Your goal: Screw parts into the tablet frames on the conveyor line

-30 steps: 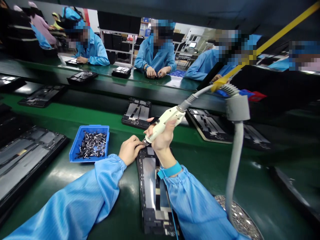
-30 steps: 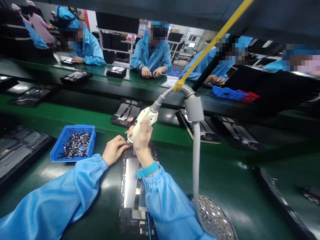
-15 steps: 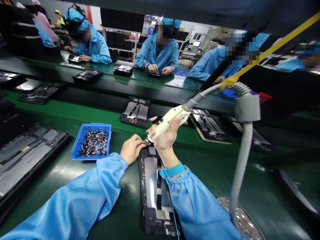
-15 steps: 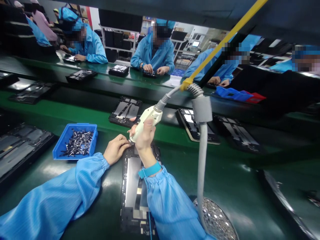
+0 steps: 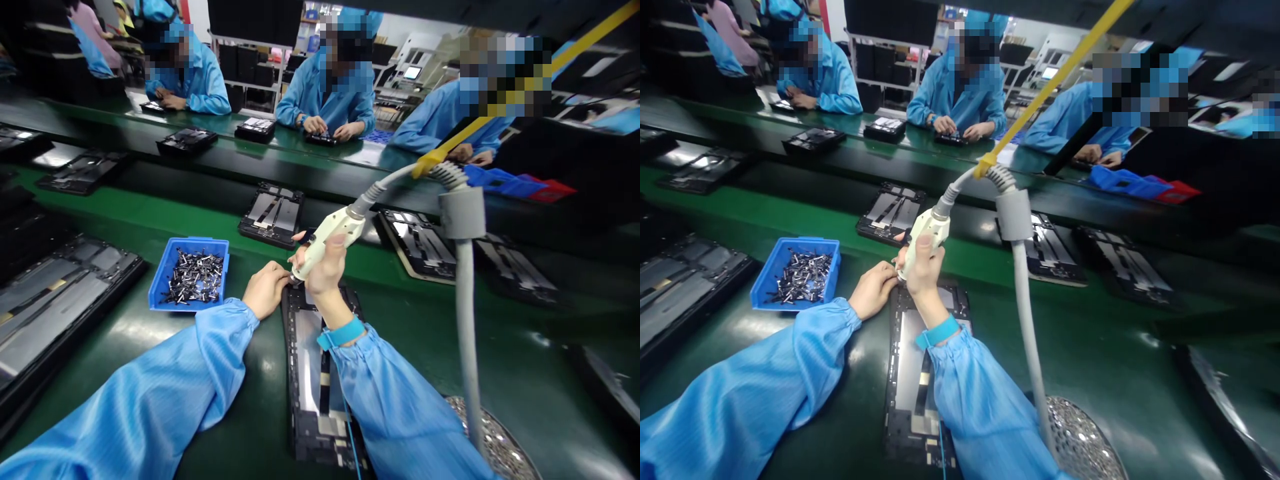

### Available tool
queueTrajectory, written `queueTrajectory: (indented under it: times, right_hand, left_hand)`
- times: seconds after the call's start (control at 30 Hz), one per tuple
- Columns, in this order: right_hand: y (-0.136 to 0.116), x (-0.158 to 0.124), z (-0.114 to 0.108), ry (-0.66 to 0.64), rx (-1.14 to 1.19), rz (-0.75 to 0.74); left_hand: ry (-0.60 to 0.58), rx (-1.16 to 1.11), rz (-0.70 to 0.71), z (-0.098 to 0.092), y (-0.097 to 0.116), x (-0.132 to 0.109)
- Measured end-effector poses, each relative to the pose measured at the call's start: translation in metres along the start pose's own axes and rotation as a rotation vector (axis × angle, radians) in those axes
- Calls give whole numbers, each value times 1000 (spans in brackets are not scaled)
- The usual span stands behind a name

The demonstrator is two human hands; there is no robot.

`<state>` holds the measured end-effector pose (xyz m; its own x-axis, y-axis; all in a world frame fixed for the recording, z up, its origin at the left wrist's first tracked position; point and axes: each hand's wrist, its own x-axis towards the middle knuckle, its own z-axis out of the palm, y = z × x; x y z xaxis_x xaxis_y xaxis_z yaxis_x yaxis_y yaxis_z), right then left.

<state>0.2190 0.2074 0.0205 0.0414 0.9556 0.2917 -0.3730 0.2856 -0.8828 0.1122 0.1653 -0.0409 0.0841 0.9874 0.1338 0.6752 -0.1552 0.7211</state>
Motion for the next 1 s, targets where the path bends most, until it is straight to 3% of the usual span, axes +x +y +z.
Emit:
queueTrajectory:
  times: [0.37, 0.7, 0.87, 1.0]
  right_hand:
    - [-6, -3, 3, -2, -42, -12]
    - [4, -1, 3, -43, -81, 15]
    - [9, -1, 5, -18, -28, 34]
    - [-6, 0, 6, -30, 86, -45]
  left_hand:
    - [12, 23, -17, 1, 2, 1]
    - [40, -1, -16, -1, 0, 2]
    - [59, 1, -70, -3, -2, 6]
    - [83, 51, -74, -7, -1, 14]
